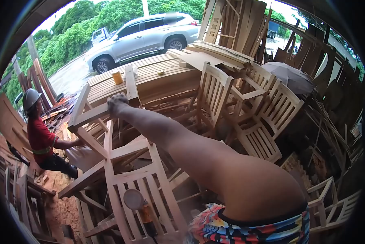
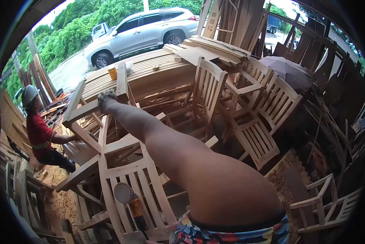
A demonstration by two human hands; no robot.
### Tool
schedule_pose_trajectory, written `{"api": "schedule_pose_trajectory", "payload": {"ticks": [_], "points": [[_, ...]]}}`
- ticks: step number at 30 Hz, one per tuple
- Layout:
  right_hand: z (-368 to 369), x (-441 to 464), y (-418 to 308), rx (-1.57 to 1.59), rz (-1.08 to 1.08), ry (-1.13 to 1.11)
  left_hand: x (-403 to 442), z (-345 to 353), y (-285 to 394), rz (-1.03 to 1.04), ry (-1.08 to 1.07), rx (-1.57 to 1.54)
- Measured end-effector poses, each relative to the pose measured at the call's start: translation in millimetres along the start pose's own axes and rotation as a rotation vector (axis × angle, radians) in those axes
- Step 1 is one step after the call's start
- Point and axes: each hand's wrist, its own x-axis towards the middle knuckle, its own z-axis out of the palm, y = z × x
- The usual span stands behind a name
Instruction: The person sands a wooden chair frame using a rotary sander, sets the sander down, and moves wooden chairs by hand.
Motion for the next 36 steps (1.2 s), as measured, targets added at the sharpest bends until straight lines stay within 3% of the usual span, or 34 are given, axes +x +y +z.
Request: {"api": "schedule_pose_trajectory", "payload": {"ticks": [36], "points": [[-7.7,-4.1,-2.4,0.031,0.049,-0.021,-22.8,-31.6,-12.5,-0.028,0.117,-0.027]]}}
